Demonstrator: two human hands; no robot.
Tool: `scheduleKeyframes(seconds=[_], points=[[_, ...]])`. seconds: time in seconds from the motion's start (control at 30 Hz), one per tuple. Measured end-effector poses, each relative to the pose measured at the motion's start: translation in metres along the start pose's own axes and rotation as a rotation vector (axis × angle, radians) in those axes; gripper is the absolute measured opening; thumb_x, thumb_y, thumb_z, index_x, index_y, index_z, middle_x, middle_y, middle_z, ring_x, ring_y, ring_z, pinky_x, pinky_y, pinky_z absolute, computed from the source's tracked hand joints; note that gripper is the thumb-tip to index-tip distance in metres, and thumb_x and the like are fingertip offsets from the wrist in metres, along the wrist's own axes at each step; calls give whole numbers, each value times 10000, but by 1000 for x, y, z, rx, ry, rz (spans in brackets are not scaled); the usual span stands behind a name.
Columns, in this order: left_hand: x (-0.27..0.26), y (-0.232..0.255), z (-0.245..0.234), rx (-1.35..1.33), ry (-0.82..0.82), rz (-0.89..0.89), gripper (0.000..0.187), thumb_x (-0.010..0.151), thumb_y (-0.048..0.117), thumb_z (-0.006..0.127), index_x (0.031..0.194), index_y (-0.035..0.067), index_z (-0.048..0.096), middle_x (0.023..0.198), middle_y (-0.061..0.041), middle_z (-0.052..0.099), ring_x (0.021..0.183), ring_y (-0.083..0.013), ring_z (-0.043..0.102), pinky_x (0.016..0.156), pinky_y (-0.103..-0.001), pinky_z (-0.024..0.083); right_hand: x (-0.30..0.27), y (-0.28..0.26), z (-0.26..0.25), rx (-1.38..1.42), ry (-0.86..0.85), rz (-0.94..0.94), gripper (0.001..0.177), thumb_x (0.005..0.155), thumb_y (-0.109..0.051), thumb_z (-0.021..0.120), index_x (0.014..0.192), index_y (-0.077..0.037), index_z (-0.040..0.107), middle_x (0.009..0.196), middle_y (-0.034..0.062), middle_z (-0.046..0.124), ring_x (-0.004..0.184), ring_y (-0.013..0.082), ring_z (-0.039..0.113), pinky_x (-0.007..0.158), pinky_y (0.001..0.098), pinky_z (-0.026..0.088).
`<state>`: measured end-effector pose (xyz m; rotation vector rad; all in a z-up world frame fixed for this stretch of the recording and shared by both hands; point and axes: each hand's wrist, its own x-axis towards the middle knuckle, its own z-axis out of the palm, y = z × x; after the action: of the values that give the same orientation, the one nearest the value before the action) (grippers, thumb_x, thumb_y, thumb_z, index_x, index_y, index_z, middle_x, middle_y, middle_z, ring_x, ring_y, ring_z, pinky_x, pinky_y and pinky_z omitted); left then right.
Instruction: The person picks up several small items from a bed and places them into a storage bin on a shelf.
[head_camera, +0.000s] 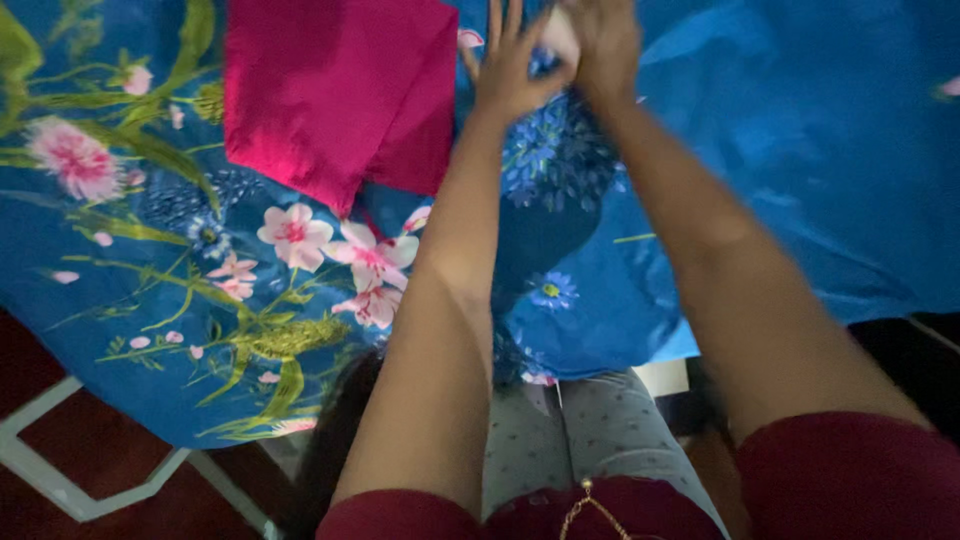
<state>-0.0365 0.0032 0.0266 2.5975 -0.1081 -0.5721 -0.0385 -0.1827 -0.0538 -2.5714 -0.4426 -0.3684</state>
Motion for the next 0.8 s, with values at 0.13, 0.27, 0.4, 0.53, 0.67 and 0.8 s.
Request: scheduleKeyframes(seconds=[0.13, 0.27, 0.4, 0.53, 0.67, 0.8], points=[[-131, 22, -3, -66, -223, -19, 1143, 632, 719, 846, 1596, 371, 340, 1728, -76, -111, 1598, -349, -98, 1059, -880, -37, -87, -72, -59, 82, -245, -65, 456, 905, -103, 655, 1357, -42, 646, 1425, 227, 602, 1349, 426, 553, 1134, 527, 423], [-254, 59, -14, -378, -225, 318, 726, 794, 694, 742, 1395, 300, 640, 1669, -75, 425, 1624, -461, 8, 1271, -725, -66, -152, -160, -156, 103, -385, -35, 304, 874, -139, 656, 1172, -102, 707, 1205, 144, 720, 1072, 357, 692, 884, 485, 564], [-354, 88, -11, -1353, -537, 230, 494, 935, 243, 837, 1344, 75, 615, 1218, -57, 650, 1185, -189, 580, 1070, -376, 478, -181, -224, -248, 280, -730, 291, 453, 766, -243, 792, 1212, -183, 742, 1110, 137, 746, 972, 338, 736, 885, 424, 588], [-408, 83, -31, -770, -491, 203, 806, 966, 468, 742, 1579, 69, 404, 1608, -148, 424, 1508, -249, 353, 1243, -397, 265, -184, -258, -308, 616, -562, 396, 504, 798, -421, 842, 1224, -168, 756, 1061, 108, 815, 950, 209, 790, 824, 332, 605], [-429, 75, -61, -628, -304, 253, 993, 823, 550, 805, 1551, 54, 347, 1521, -200, 490, 1416, -274, 483, 1176, -388, 385, -196, -292, -343, 872, -369, 444, 445, 900, -286, 752, 1286, -70, 705, 1094, 90, 813, 975, 145, 733, 853, 309, 592], [-440, 93, -100, -617, -190, 435, 676, 790, 416, 829, 1321, 54, 616, 1139, -151, 768, 1026, -229, 733, 920, -396, 594, -187, -317, -360, 1049, -129, 279, 417, 1003, -184, 626, 1372, 10, 614, 1272, 93, 723, 1117, 141, 677, 959, 306, 550]])
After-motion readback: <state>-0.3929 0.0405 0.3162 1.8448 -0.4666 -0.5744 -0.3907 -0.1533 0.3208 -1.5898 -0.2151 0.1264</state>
